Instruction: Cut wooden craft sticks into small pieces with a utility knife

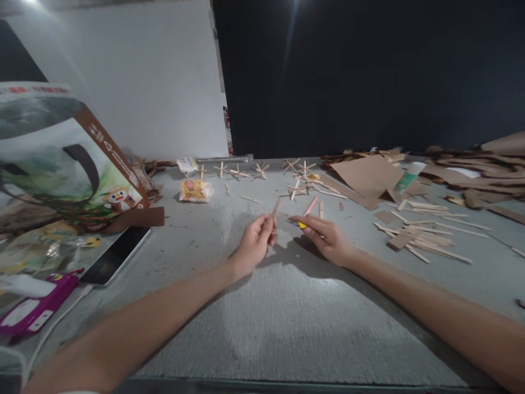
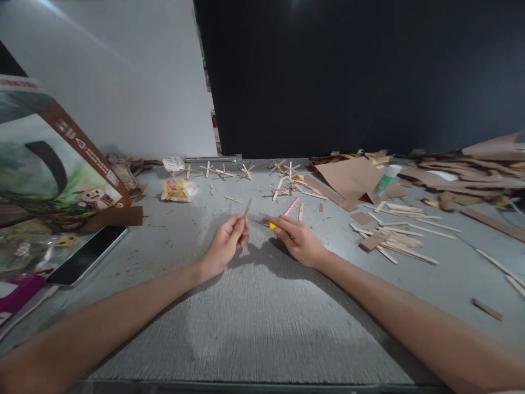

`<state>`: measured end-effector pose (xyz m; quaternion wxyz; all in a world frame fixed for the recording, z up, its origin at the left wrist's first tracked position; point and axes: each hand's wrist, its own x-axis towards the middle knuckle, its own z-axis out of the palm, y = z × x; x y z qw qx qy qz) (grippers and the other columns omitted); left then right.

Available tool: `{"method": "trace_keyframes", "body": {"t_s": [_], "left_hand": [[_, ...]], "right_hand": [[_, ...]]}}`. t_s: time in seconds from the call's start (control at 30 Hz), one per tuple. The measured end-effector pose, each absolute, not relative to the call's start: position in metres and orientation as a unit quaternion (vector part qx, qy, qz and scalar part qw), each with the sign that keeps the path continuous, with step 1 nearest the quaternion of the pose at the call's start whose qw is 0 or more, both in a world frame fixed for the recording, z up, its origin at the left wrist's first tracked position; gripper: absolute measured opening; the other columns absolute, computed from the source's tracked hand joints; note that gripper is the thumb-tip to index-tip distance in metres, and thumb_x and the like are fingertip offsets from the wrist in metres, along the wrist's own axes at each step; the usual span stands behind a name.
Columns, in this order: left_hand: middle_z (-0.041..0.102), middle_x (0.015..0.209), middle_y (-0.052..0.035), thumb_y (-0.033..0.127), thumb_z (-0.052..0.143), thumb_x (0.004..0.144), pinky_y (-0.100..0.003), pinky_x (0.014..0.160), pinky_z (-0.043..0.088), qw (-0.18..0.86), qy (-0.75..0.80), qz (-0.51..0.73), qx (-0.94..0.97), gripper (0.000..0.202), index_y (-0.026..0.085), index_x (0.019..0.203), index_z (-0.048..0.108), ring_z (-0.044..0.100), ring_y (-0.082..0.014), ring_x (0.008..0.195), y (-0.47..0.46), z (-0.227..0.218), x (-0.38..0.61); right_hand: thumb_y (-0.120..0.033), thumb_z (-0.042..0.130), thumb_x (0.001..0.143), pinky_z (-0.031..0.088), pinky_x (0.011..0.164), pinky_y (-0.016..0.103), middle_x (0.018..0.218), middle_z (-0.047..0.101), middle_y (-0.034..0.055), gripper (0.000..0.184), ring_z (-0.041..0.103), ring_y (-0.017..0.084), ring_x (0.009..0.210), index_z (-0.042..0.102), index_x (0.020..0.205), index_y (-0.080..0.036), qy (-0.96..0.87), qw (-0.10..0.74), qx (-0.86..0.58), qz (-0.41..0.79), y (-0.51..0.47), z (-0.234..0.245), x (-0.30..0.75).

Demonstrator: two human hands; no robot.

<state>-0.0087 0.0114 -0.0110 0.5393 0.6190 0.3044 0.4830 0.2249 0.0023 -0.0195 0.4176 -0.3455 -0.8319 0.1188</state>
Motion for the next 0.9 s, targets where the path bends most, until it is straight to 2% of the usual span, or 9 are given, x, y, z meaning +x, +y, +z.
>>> {"method": "trace_keyframes", "body": {"t_s": [0.1,0.27,0.4,0.5,0.57,0.67,0.77,0.83,0.9], "left_hand": [[0.039,0.058,0.0089,0.071,0.062,0.096,-0.026,0.053,0.03,0.565,0.319,0.519,0.556,0.051,0.023,0.085,0.05,0.035,-0.0101,0.051,0.019,-0.015,-0.01],[0.042,0.058,0.0078,0.071,0.06,0.098,-0.026,0.053,0.028,0.53,0.325,0.498,0.605,0.05,0.022,0.089,0.053,0.037,-0.0111,0.053,0.014,-0.012,-0.009],[0.047,0.061,0.0058,0.069,0.055,0.101,-0.027,0.056,0.032,0.489,0.321,0.455,0.672,0.049,0.021,0.094,0.056,0.041,-0.0123,0.056,0.001,-0.005,-0.008],[0.05,0.063,0.0046,0.066,0.051,0.103,-0.027,0.057,0.035,0.477,0.319,0.418,0.704,0.047,0.02,0.098,0.058,0.044,-0.013,0.057,-0.005,-0.002,-0.007],[0.052,0.064,0.0041,0.062,0.051,0.104,-0.027,0.059,0.037,0.464,0.311,0.394,0.73,0.044,0.021,0.096,0.059,0.047,-0.0133,0.059,-0.007,-0.001,-0.007],[0.052,0.064,0.0036,0.055,0.05,0.106,-0.027,0.06,0.036,0.436,0.305,0.357,0.768,0.04,0.021,0.086,0.057,0.048,-0.0131,0.058,-0.009,0.0,-0.007],[0.051,0.064,0.0035,0.048,0.05,0.106,-0.027,0.059,0.034,0.42,0.311,0.342,0.781,0.036,0.02,0.084,0.058,0.047,-0.0132,0.058,-0.01,0.001,-0.007],[0.05,0.064,0.0038,0.044,0.049,0.106,-0.027,0.06,0.033,0.412,0.318,0.343,0.782,0.032,0.02,0.089,0.061,0.045,-0.0133,0.058,-0.01,0.001,-0.008],[0.05,0.065,0.0039,0.044,0.049,0.106,-0.027,0.06,0.033,0.409,0.326,0.35,0.777,0.032,0.019,0.091,0.062,0.044,-0.0133,0.058,-0.009,0.001,-0.008]], "right_hand": [[-0.059,0.033,0.113,0.055,0.075,0.035,0.09,0.073,0.0091,0.058,0.07,0.023,0.08,0.072,0.13,-0.02,-0.807,0.44,-0.373,0.126,0.002,-0.019,0.227],[-0.064,0.034,0.111,0.052,0.069,0.033,0.083,0.072,0.0073,0.062,0.066,0.021,0.071,0.074,0.124,-0.019,-0.796,0.443,-0.39,0.135,0.0,-0.015,0.228],[-0.065,0.051,0.105,0.05,0.065,0.031,0.087,0.072,0.0075,0.054,0.063,0.019,0.072,0.076,0.118,-0.019,-0.787,0.45,-0.387,0.168,-0.007,-0.009,0.22],[-0.065,0.067,0.096,0.041,0.054,0.027,0.065,0.056,-0.0023,0.048,0.05,0.015,0.058,0.077,0.11,-0.02,-0.741,0.461,-0.422,0.246,-0.014,-0.005,0.208],[-0.064,0.073,0.091,0.036,0.051,0.027,0.061,0.048,-0.0049,0.045,0.044,0.013,0.055,0.077,0.1,-0.02,-0.711,0.476,-0.43,0.289,-0.019,-0.003,0.198],[-0.062,0.078,0.087,0.044,0.057,0.029,0.066,0.059,-0.0014,0.042,0.053,0.016,0.062,0.075,0.085,-0.021,-0.682,0.496,-0.42,0.336,-0.025,-0.001,0.187],[-0.062,0.081,0.084,0.052,0.066,0.033,0.075,0.07,0.0037,0.042,0.063,0.02,0.071,0.075,0.08,-0.021,-0.65,0.519,-0.424,0.358,-0.027,0.002,0.183],[-0.062,0.082,0.082,0.052,0.065,0.032,0.075,0.071,0.0045,0.042,0.063,0.02,0.071,0.075,0.077,-0.021,-0.635,0.529,-0.432,0.36,-0.027,0.004,0.184],[-0.063,0.082,0.081,0.045,0.057,0.03,0.066,0.064,0.0018,0.044,0.055,0.016,0.062,0.075,0.075,-0.02,-0.623,0.531,-0.444,0.365,-0.026,0.005,0.186]]}}
